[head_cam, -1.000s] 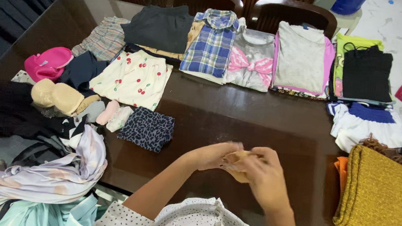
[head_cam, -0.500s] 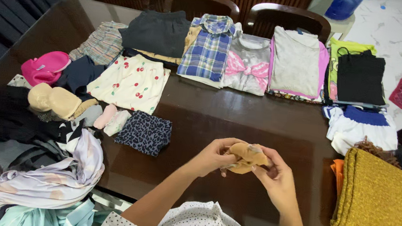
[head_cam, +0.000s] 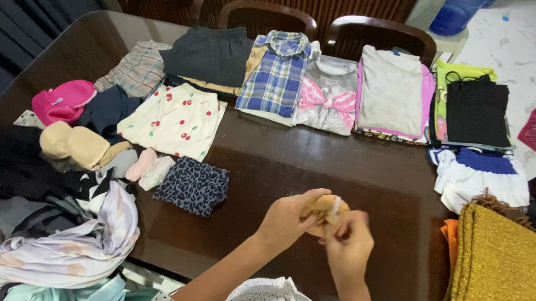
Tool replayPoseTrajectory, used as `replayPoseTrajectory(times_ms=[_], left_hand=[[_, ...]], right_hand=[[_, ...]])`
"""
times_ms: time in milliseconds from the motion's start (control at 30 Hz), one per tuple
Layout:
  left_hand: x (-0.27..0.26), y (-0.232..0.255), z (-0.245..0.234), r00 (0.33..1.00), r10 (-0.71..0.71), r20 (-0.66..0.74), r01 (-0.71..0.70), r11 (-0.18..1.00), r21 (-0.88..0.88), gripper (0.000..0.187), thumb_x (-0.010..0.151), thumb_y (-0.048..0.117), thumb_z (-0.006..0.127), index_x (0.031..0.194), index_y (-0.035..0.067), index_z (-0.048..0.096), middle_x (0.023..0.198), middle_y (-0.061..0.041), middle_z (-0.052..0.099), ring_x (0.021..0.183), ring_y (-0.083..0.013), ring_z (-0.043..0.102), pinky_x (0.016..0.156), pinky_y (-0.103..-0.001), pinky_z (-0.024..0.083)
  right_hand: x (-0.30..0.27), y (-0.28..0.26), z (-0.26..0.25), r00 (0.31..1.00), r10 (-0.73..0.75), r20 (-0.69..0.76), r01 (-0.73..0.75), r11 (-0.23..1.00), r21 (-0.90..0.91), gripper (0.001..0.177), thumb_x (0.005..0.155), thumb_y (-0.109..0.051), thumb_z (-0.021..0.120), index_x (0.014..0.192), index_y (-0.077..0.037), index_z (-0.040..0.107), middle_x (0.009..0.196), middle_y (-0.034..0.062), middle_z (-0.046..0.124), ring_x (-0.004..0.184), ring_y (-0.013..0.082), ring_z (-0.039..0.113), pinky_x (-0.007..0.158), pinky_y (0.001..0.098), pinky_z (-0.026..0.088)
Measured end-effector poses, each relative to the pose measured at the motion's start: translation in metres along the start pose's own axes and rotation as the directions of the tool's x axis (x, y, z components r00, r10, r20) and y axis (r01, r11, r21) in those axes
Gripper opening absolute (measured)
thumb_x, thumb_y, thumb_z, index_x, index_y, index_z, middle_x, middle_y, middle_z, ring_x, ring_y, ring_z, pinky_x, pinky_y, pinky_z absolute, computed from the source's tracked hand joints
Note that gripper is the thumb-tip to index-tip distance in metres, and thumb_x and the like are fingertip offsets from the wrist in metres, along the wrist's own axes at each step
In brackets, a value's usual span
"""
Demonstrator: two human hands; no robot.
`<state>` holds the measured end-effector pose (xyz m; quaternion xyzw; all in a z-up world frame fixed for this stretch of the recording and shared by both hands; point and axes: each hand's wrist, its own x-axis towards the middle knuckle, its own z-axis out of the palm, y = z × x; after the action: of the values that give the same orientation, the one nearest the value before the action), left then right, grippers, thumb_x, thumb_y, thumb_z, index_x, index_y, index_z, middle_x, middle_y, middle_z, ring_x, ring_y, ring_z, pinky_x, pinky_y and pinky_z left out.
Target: The person folds several pieces of clothing on a table, including underwear, a light blue top, a floral top, a brown top, and a black t-shirt. Each item is smoothed, folded, and placed into a growing stack on the table.
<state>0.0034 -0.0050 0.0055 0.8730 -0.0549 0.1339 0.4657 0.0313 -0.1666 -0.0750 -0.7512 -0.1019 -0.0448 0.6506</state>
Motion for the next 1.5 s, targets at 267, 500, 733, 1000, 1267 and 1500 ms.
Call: replayPoseTrajectory(times_ms=[267,500,733,1000,1267,1500], left_hand=[[-0.015,-0.002,-0.001,0.979,0.197,-0.057,-0.185,0.968,0.169,0.045,0.084,0.013,0.076,0.127,0.021,0.068,0.088,-0.007,0.072,0.071,-0.0245,0.071,0.062,-0.032,0.057],[-0.020,-0.033,0.014,0.868,-0.140,0.477,0.495,0.336,-0.801,0.037,0.095,0.015,0.062,0.127,-0.001,0.049,0.104,-0.008,0.065,0.083,-0.0178,0.071,0.072,-0.038,0.066],[-0.032,-0.040,0.017,0.978,0.193,0.081,-0.095,0.752,-0.652,0.018,0.086,0.008,0.073,0.099,0.004,0.063,0.111,-0.002,0.053,0.098,-0.0139,0.062,0.090,-0.029,0.057],[-0.020,-0.025,0.021,0.942,-0.024,-0.335,-0.099,0.933,-0.346,0.029,0.092,0.014,0.079,0.093,0.009,0.050,0.081,-0.002,0.050,0.071,-0.0101,0.047,0.065,-0.021,0.042],[-0.014,-0.003,-0.002,0.960,0.167,0.226,0.072,0.631,-0.773,0.044,0.095,0.003,0.070,0.137,0.005,0.058,0.129,-0.006,0.058,0.122,-0.0132,0.057,0.112,-0.032,0.049],[-0.008,0.002,0.002,0.977,0.052,0.205,0.159,0.459,-0.874,0.033,0.090,-0.003,0.073,0.118,0.013,0.065,0.118,-0.002,0.066,0.110,-0.0113,0.064,0.098,-0.029,0.055]], right_hand=[[0.026,-0.046,-0.036,0.853,0.173,0.493,-0.279,0.949,0.149,0.055,0.081,0.003,0.066,0.135,-0.007,0.061,0.120,0.0064,0.070,0.112,0.0158,0.065,0.095,0.0312,0.054],[0.021,-0.040,-0.032,0.998,-0.035,0.055,0.042,0.989,-0.140,0.030,0.095,0.000,0.064,0.125,0.000,0.065,0.104,0.0089,0.075,0.093,0.0155,0.069,0.083,0.0298,0.056],[0.006,-0.033,-0.021,0.927,-0.373,-0.040,0.366,0.923,-0.117,0.027,0.094,-0.006,0.071,0.118,-0.001,0.061,0.101,0.0075,0.066,0.088,0.0134,0.066,0.075,0.0269,0.056],[-0.005,-0.023,-0.011,0.685,-0.658,0.313,0.728,0.592,-0.346,0.021,0.084,-0.012,0.075,0.098,-0.021,0.062,0.082,0.0037,0.058,0.073,0.0193,0.058,0.059,0.0312,0.048],[0.010,-0.056,-0.053,0.916,-0.376,0.140,0.399,0.887,-0.233,0.030,0.086,0.003,0.065,0.115,-0.005,0.064,0.104,0.0069,0.061,0.088,0.0190,0.062,0.073,0.0285,0.051],[0.003,-0.031,-0.082,0.933,0.035,0.357,-0.290,0.658,0.695,0.027,0.083,0.000,0.060,0.107,0.003,0.070,0.102,0.0121,0.071,0.095,0.0186,0.070,0.090,0.0327,0.057]])
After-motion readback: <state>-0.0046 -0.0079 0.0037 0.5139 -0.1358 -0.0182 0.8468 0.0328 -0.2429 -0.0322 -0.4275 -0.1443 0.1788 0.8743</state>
